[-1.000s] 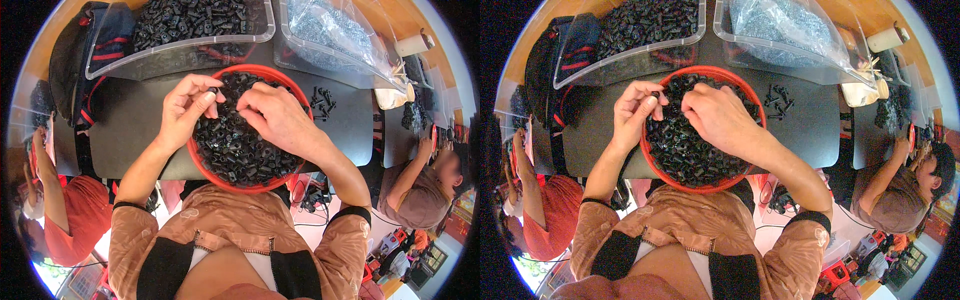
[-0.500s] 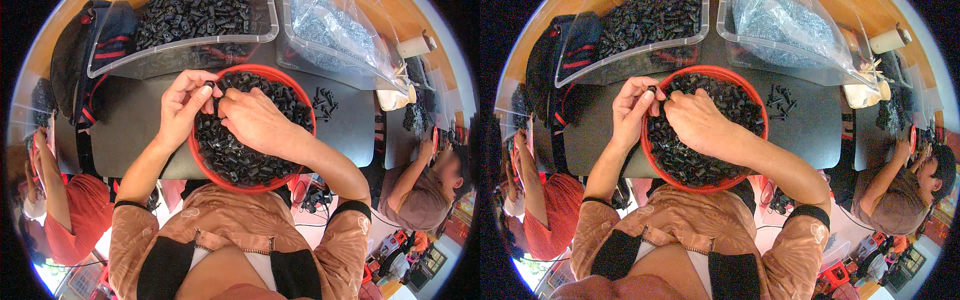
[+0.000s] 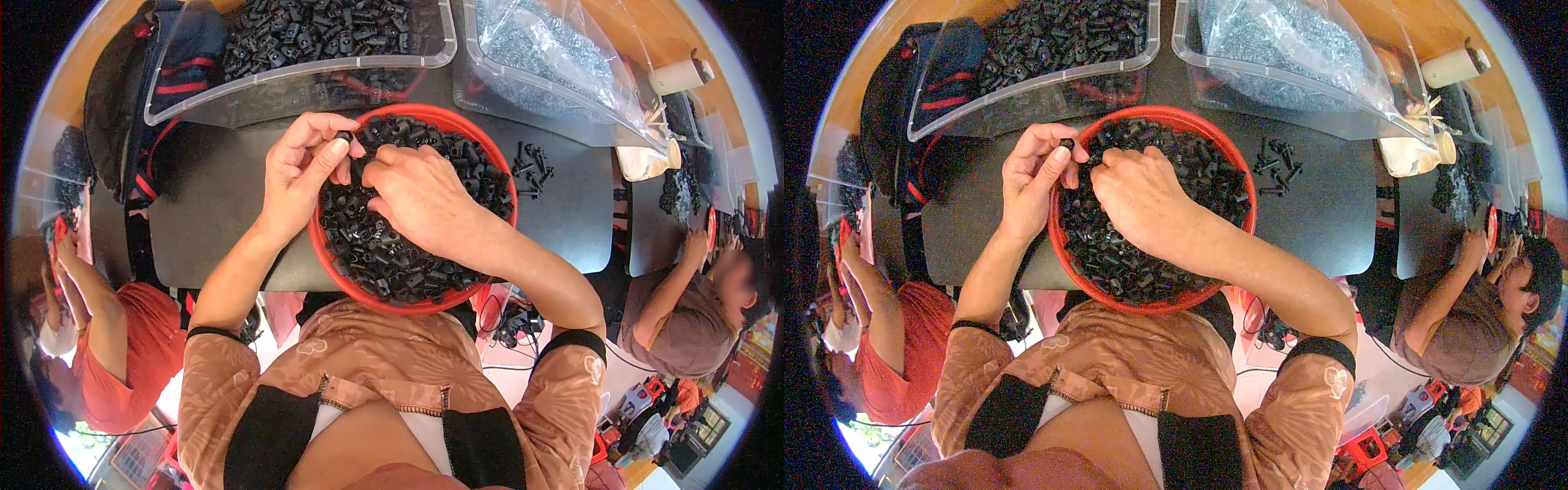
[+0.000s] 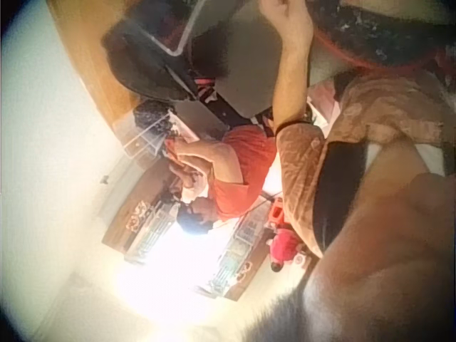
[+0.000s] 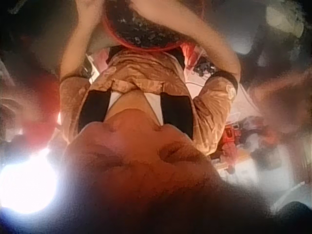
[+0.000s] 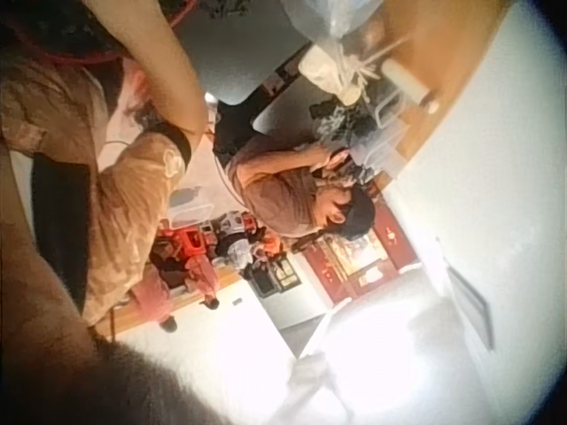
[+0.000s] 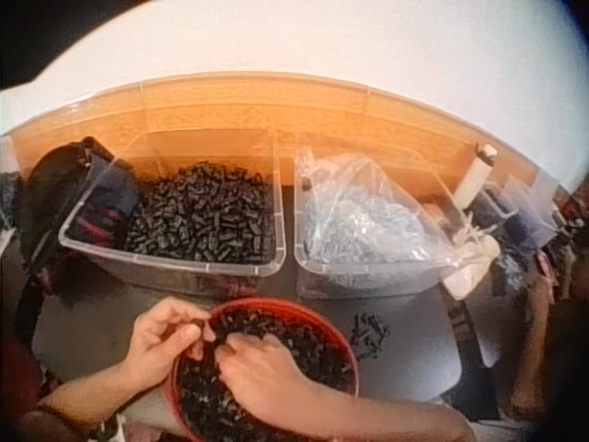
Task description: The person assembles plastic cord locks by hand, taking plastic components and springs from containers and fitting the pieces together.
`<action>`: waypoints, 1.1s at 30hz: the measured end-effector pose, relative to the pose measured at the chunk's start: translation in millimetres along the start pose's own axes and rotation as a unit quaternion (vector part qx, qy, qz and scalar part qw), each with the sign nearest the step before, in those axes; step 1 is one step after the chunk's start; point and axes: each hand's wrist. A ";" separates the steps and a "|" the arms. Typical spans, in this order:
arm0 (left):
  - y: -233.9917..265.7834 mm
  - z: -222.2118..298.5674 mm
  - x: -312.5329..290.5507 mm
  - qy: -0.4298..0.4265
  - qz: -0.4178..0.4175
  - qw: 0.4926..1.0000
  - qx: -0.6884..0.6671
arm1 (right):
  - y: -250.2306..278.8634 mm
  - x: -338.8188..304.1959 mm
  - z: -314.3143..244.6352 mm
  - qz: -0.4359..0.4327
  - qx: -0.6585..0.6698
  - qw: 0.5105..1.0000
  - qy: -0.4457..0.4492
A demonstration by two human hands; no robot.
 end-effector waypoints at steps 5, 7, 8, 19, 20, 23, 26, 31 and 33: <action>0.9 -0.5 0.9 0.000 0.000 1.000 0.003 | -3.1 2.2 0.9 0.010 0.006 0.999 0.042; 0.8 -0.2 1.0 0.000 0.000 1.000 0.001 | -4.3 2.2 2.2 0.017 0.011 0.998 0.057; 0.6 0.0 0.8 -0.001 0.001 1.000 0.006 | -5.3 2.0 3.1 0.024 0.015 0.997 0.071; -2.5 7.0 0.7 0.001 -0.014 1.000 0.002 | 17.2 -3.7 18.5 0.204 0.209 0.956 0.031; -2.7 8.1 1.3 0.001 -0.007 1.000 0.005 | 18.3 -2.8 18.8 0.240 0.202 0.949 0.040; -2.3 4.4 0.9 0.009 -0.012 1.000 0.002 | 24.0 0.3 15.4 0.280 0.206 0.937 0.037; -3.0 3.5 -1.3 0.018 -0.033 0.999 0.006 | 27.2 4.6 11.5 0.266 0.196 0.943 0.044; -3.1 2.7 -2.5 0.031 -0.048 0.998 0.020 | 27.5 8.0 4.6 0.245 0.236 0.940 0.034; -1.6 4.6 -1.1 0.041 -0.053 0.997 0.037 | 27.3 9.8 7.6 0.234 0.243 0.941 0.022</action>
Point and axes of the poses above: each hand's wrist, its own x-axis towards the middle knuckle, its own y-axis out of the back of the hand, z = x × y, and after that the axes turned 9 degrees about y, right-handed
